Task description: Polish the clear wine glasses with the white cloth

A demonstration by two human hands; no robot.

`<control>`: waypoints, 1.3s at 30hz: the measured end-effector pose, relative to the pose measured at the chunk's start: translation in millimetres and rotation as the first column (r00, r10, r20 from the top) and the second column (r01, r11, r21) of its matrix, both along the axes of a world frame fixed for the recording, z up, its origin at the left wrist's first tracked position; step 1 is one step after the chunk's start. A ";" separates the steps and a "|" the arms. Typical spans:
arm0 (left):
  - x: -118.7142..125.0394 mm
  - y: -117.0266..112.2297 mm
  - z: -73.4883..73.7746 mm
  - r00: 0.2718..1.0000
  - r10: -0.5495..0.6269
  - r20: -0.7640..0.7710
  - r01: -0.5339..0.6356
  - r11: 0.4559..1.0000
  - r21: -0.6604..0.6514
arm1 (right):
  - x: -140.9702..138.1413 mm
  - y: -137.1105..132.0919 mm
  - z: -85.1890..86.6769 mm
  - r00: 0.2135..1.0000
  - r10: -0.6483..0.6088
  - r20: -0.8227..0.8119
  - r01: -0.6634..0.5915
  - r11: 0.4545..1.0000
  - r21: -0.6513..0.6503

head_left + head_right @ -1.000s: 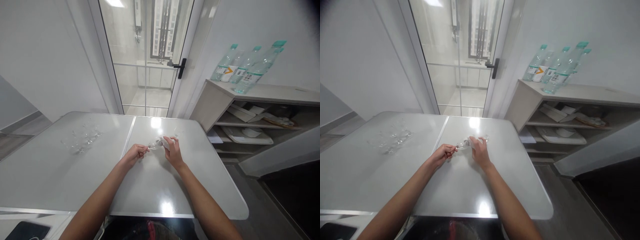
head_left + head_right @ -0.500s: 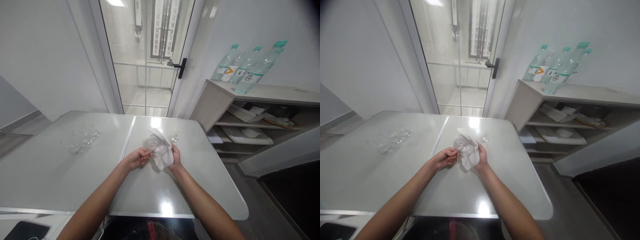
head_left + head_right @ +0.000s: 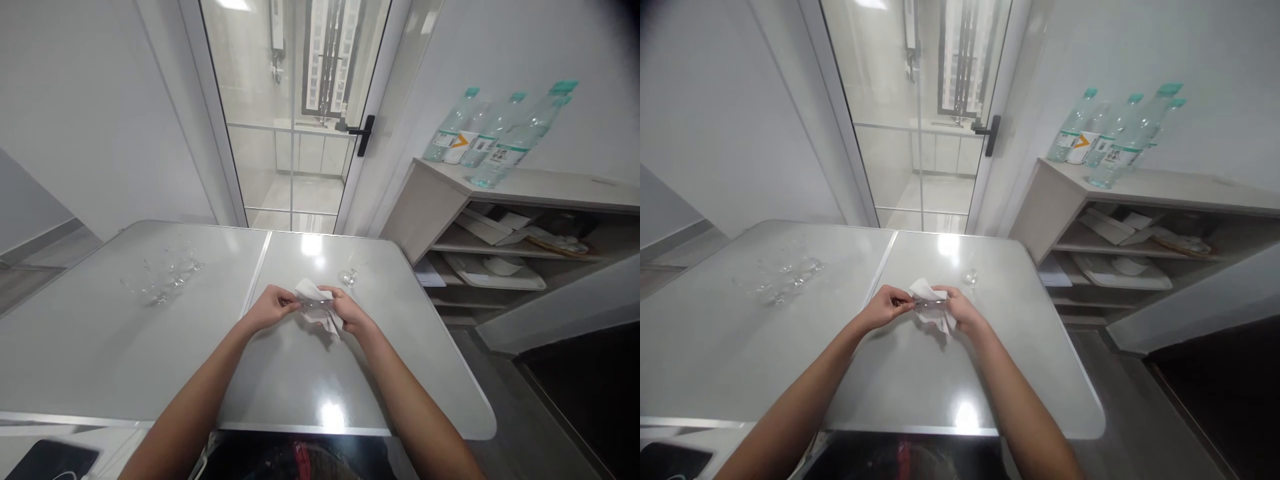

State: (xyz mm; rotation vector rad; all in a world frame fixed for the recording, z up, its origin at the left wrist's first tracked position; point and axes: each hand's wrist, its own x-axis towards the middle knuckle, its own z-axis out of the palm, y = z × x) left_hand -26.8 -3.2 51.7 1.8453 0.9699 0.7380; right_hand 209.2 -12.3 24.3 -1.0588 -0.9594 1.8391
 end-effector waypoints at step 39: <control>11.7 -5.8 -17.3 0.990 0.133 -0.039 -0.106 0.911 0.399 | 9.6 -4.9 24.4 0.986 0.071 -0.150 -0.030 0.965 0.259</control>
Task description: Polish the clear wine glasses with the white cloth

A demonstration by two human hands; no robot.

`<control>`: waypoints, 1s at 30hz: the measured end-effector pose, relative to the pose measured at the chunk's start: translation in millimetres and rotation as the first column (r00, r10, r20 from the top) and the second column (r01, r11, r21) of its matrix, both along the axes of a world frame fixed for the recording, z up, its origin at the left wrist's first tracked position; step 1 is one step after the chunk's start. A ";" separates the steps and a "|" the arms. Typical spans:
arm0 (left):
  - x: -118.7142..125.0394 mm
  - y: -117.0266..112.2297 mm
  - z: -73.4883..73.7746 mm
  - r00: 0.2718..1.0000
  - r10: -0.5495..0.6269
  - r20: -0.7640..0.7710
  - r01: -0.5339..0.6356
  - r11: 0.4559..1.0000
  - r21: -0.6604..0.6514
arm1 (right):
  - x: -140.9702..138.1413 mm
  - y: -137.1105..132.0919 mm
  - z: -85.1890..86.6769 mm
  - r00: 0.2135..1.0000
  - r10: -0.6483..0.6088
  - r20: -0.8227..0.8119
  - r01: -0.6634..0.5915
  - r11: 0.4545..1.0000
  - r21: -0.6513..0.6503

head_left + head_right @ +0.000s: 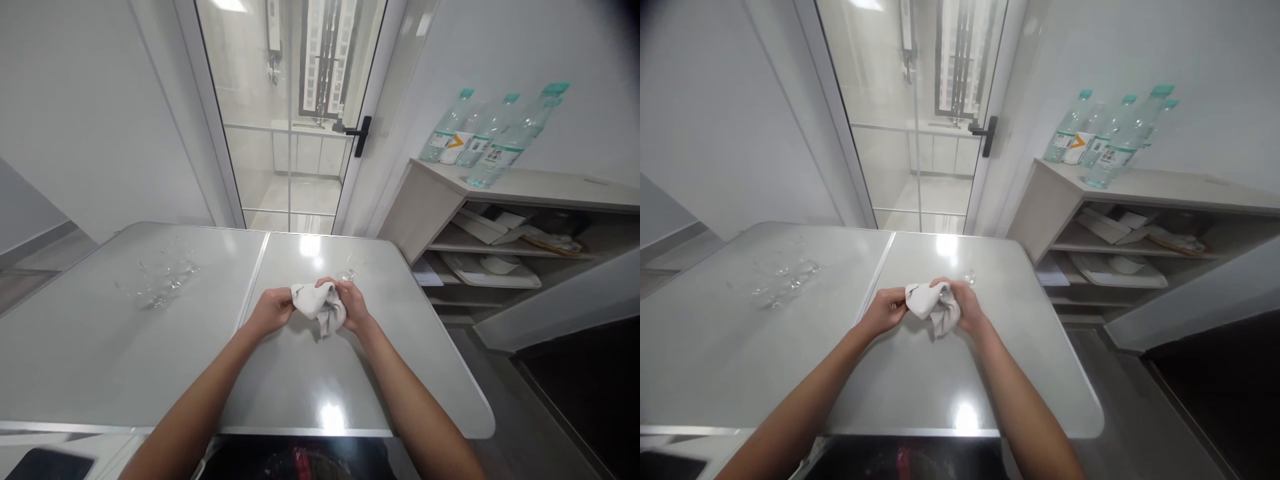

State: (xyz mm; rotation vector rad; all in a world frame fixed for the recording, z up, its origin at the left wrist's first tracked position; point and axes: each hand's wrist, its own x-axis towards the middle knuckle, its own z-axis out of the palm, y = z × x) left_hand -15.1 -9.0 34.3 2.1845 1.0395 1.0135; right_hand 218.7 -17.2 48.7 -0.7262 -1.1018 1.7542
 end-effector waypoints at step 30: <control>39.7 -3.8 -36.9 0.788 0.297 0.540 0.242 0.656 -0.714 | -59.9 -14.6 -36.1 0.926 -0.333 -0.176 0.310 0.940 -0.141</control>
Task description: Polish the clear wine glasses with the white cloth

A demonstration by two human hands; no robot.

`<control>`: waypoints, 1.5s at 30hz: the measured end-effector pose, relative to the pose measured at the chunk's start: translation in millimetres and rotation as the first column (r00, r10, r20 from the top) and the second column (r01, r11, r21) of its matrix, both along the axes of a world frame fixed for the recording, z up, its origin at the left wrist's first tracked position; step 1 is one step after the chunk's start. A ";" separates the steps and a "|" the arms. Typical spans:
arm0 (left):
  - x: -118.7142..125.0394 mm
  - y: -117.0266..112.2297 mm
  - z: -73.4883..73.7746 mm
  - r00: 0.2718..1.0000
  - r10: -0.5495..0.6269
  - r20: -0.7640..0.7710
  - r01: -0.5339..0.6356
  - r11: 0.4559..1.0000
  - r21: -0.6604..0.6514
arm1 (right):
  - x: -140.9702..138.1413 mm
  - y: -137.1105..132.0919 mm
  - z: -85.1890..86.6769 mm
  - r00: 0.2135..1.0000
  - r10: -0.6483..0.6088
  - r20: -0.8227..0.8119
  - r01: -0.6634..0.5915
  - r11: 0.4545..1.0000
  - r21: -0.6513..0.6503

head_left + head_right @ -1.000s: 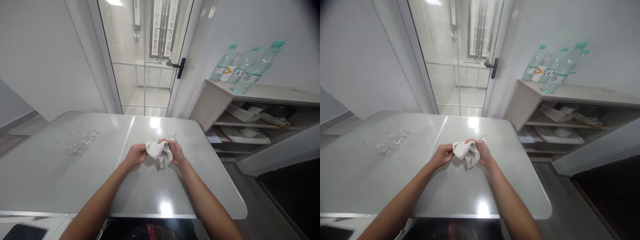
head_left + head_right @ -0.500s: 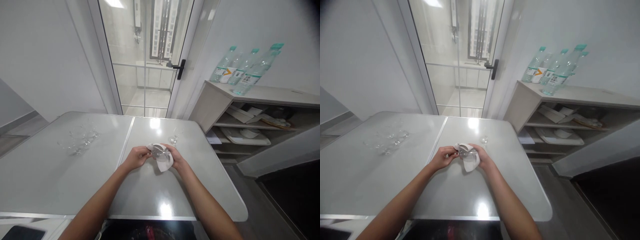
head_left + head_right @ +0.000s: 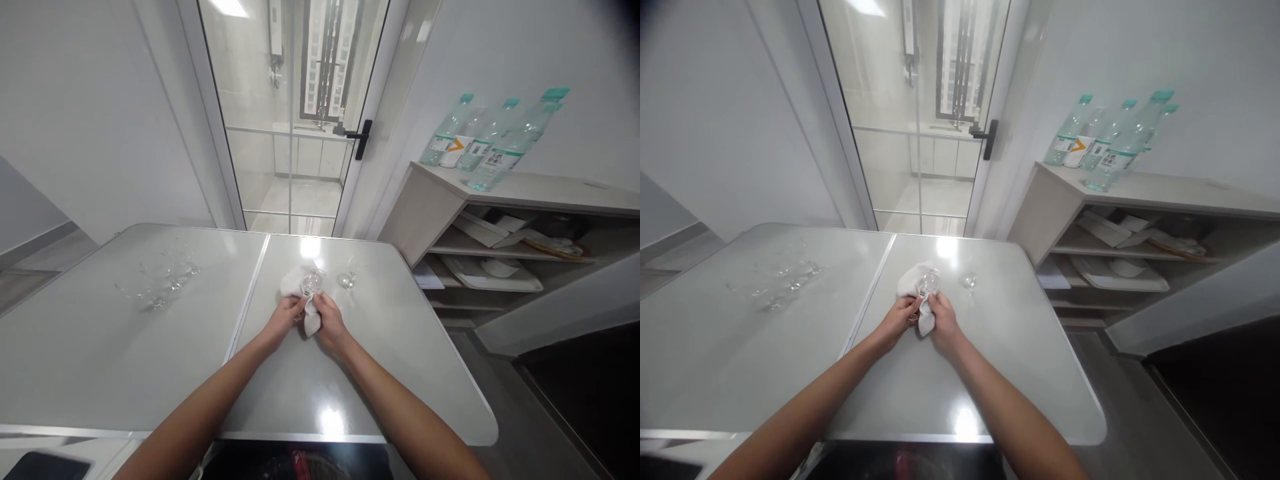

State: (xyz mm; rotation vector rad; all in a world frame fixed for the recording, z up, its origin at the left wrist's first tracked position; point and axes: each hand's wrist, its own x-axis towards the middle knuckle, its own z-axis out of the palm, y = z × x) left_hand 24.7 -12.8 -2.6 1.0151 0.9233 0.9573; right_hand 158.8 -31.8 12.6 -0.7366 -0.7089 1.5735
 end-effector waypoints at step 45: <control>-26.1 4.3 27.3 0.990 0.029 0.140 -0.066 0.960 0.272 | 12.1 -4.2 2.6 0.884 0.384 0.266 -0.403 0.915 0.019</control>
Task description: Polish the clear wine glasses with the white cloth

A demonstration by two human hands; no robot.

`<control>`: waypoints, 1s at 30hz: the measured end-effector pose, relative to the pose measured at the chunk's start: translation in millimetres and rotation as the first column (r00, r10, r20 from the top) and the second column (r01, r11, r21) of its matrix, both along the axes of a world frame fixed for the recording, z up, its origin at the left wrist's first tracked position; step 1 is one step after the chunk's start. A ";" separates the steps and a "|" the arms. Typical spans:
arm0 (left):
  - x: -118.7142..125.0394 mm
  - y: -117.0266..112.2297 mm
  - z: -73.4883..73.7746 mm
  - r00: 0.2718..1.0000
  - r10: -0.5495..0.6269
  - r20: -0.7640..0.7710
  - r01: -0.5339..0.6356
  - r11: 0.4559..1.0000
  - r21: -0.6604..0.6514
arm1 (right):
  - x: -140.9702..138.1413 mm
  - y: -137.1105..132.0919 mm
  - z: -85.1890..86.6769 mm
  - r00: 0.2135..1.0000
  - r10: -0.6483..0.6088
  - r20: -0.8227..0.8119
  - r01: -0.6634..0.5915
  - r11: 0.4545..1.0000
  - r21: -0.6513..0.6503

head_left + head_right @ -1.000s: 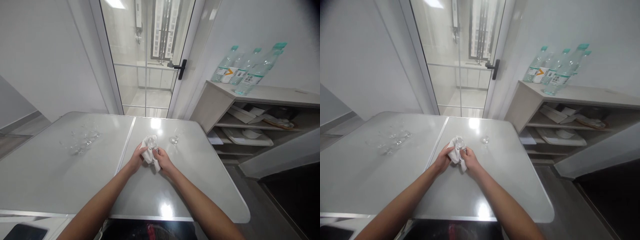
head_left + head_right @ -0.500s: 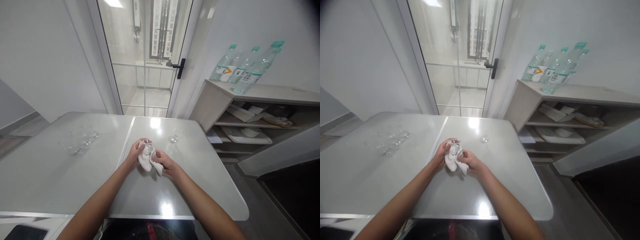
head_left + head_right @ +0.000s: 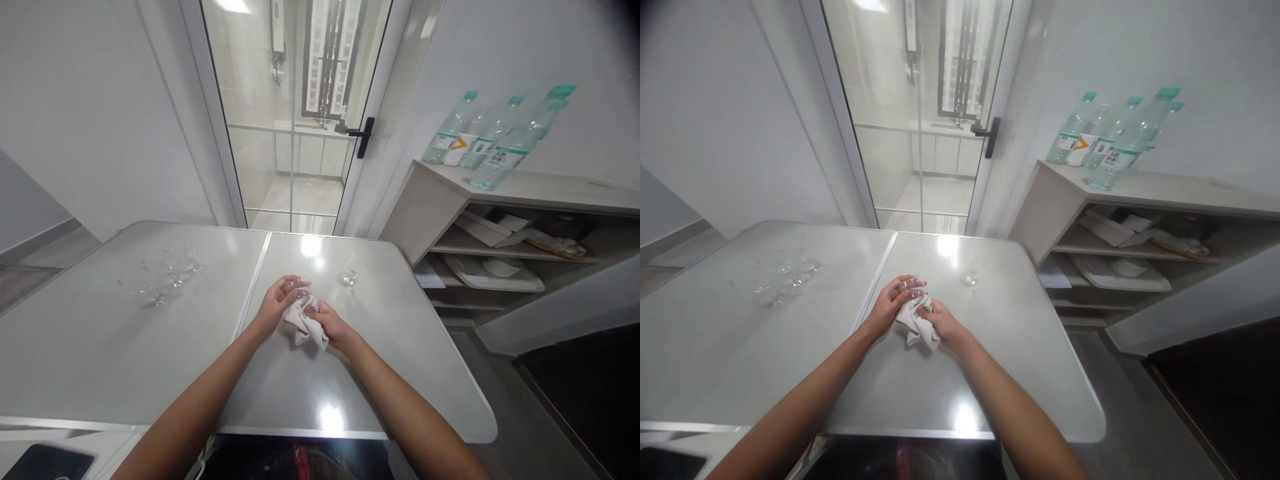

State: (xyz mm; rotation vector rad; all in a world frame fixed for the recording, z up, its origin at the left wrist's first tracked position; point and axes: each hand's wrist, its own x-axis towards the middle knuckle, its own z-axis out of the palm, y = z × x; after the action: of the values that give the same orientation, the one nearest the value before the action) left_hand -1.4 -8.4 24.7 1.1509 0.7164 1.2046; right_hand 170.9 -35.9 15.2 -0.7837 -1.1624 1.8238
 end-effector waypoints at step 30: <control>3.8 -1.8 -5.0 0.981 0.195 -0.008 -0.195 0.980 0.042 | -2.4 5.0 0.5 0.946 -0.218 0.239 0.161 0.958 0.237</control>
State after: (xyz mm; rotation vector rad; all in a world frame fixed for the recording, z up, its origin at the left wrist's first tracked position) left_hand 2.3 -10.3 19.7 1.1429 0.8321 1.3828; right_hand 168.5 -30.9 15.7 -0.9960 -1.3754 1.4366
